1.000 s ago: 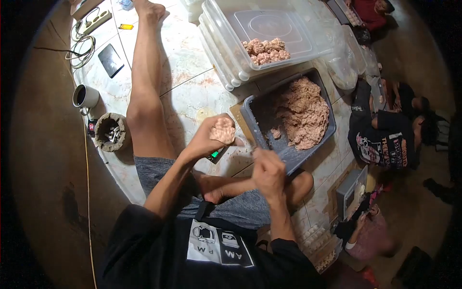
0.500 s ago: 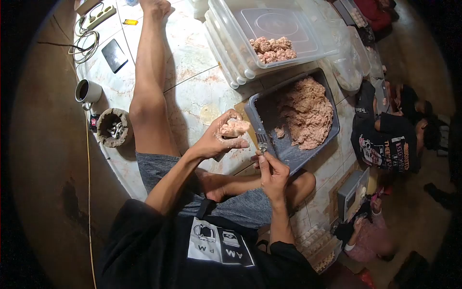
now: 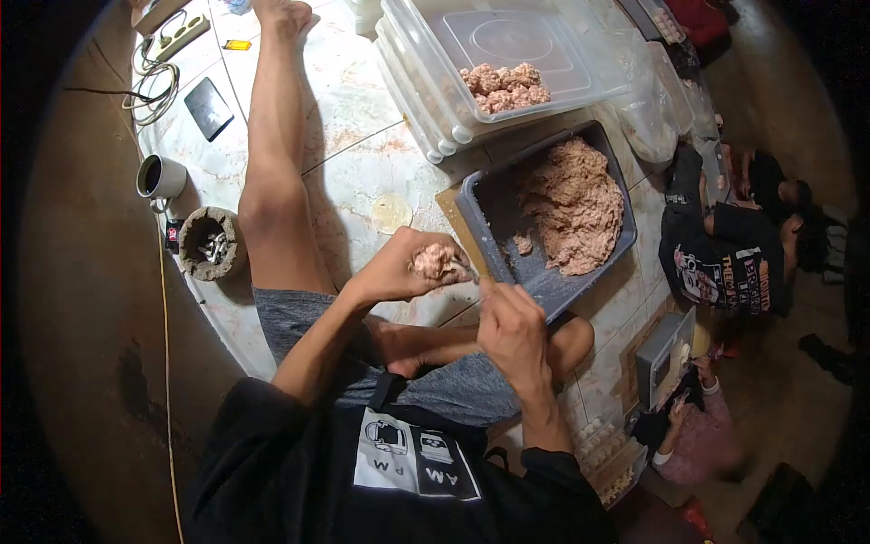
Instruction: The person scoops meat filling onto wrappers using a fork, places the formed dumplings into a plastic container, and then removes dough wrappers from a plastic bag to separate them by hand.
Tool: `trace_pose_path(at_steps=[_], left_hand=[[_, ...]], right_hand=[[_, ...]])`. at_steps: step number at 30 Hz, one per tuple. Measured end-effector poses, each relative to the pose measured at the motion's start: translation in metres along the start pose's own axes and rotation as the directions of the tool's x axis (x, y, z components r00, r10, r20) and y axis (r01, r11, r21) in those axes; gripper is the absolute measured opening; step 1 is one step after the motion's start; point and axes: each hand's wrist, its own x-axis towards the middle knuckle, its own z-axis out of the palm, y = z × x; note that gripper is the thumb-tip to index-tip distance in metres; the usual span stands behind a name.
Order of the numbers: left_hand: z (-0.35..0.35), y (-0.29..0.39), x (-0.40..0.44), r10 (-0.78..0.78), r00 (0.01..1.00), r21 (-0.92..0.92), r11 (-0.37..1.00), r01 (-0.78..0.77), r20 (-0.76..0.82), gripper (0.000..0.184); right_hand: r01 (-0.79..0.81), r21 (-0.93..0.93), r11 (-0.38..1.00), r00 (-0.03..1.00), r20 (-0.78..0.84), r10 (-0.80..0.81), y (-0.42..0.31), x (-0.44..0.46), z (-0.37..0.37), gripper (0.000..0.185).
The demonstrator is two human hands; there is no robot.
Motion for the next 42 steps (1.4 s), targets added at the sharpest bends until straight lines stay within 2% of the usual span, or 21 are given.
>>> trace_pose_path(at_steps=[2, 3, 6, 7, 8, 11, 14, 15, 17, 21, 23, 24, 26, 27, 30, 31, 34, 35, 38, 39, 42], left_hand=[[0.005, -0.008, 0.005, -0.094, 0.985, -0.061, 0.994, 0.086, -0.147, 0.025], [0.004, 0.002, 0.007, -0.161, 0.975, -0.170, 0.976, 0.134, -0.156, 0.029], [0.002, -0.015, 0.005, 0.029, 0.986, -0.045, 0.998, -0.036, -0.161, 0.032], [0.000, -0.016, 0.002, -0.040, 0.989, -0.134, 0.991, 0.020, -0.141, 0.031], [-0.002, -0.016, -0.001, -0.108, 0.987, -0.221, 0.972, 0.079, -0.121, 0.032], [0.003, -0.011, 0.002, 0.033, 0.984, -0.162, 0.985, -0.062, -0.178, 0.037], [0.016, -0.027, -0.001, 0.000, 0.979, -0.075, 0.997, -0.016, -0.206, 0.037], [0.015, -0.015, 0.000, -0.054, 0.963, -0.004, 0.998, 0.055, -0.265, 0.037], [0.013, -0.013, 0.004, -0.062, 0.961, -0.035, 0.998, 0.055, -0.270, 0.037], [0.006, -0.014, 0.003, -0.071, 0.972, -0.237, 0.971, 0.016, -0.223, 0.040], [0.000, -0.016, 0.003, -0.073, 0.977, -0.320, 0.947, 0.006, -0.198, 0.038], [0.003, -0.015, 0.002, -0.028, 0.978, -0.266, 0.964, -0.029, -0.207, 0.037], [0.018, -0.013, 0.001, 0.069, 0.976, -0.153, 0.983, -0.103, -0.207, 0.037], [0.023, -0.012, -0.002, -0.030, 0.972, -0.225, 0.974, -0.024, -0.232, 0.035], [0.012, -0.016, 0.000, -0.157, 0.946, -0.043, 0.988, 0.151, -0.283, 0.030], [0.009, -0.010, 0.004, -0.025, 0.964, -0.037, 0.999, 0.016, -0.266, 0.027], [0.007, -0.021, 0.002, -0.095, 0.978, -0.103, 0.992, 0.077, -0.185, 0.026], [0.006, -0.020, 0.000, -0.188, 0.968, -0.291, 0.947, 0.135, -0.164, 0.030], [0.003, -0.021, 0.007, 0.077, 0.994, -0.124, 0.989, -0.087, -0.084, 0.032], [0.008, -0.017, 0.004, -0.031, 0.999, -0.058, 0.998, 0.028, -0.043, 0.030], [0.003, -0.004, -0.002, -0.173, 0.979, 0.112, 0.976, 0.184, -0.105, 0.026]], right_hand=[[-0.058, -0.134, 0.989, 0.997, -0.061, 0.050, 0.001, 0.001, -0.009, 0.022], [-0.071, -0.149, 0.986, 0.985, -0.167, 0.046, 0.003, 0.004, -0.012, 0.019], [-0.257, 0.164, 0.953, 0.952, -0.125, 0.278, 0.012, -0.001, -0.007, 0.016], [-0.339, 0.237, 0.911, 0.934, -0.035, 0.356, 0.008, -0.004, -0.005, 0.013], [-0.311, 0.260, 0.914, 0.946, -0.012, 0.325, 0.006, -0.007, 0.000, 0.013], [-0.222, 0.340, 0.914, 0.974, 0.029, 0.225, -0.008, -0.013, 0.019, 0.010], [-0.140, 0.168, 0.976, 0.990, 0.009, 0.141, -0.014, -0.009, 0.032, 0.013], [-0.155, 0.124, 0.980, 0.987, -0.026, 0.160, -0.014, -0.006, 0.027, 0.014], [-0.192, 0.035, 0.981, 0.976, -0.095, 0.195, -0.014, -0.001, 0.011, 0.017], [-0.364, 0.233, 0.902, 0.930, 0.035, 0.366, -0.005, -0.003, -0.001, 0.017], [-0.304, 0.364, 0.880, 0.952, 0.084, 0.294, -0.003, -0.011, 0.008, 0.015], [-0.278, 0.428, 0.860, 0.960, 0.107, 0.258, -0.005, -0.014, 0.014, 0.015], [-0.204, 0.219, 0.954, 0.979, 0.036, 0.201, -0.022, -0.014, 0.029, 0.012], [-0.194, 0.201, 0.960, 0.981, 0.009, 0.196, -0.026, -0.011, 0.029, 0.012], [-0.184, 0.076, 0.980, 0.983, 0.004, 0.184, -0.024, -0.002, 0.009, 0.013], [-0.183, 0.020, 0.983, 0.983, 0.010, 0.183, -0.021, 0.001, -0.002, 0.013], [-0.286, -0.009, 0.958, 0.957, -0.053, 0.285, -0.029, 0.016, -0.041, 0.013], [-0.269, -0.053, 0.962, 0.963, -0.026, 0.268, -0.035, 0.018, -0.051, 0.013], [-0.005, -0.024, 1.000, 0.998, 0.068, 0.007, -0.046, 0.020, -0.037, 0.010], [0.025, -0.128, 0.991, 0.986, 0.165, -0.003, -0.038, 0.023, -0.026, 0.011], [-0.059, -0.158, 0.986, 0.992, 0.099, 0.075, -0.031, 0.032, -0.028, 0.015]])
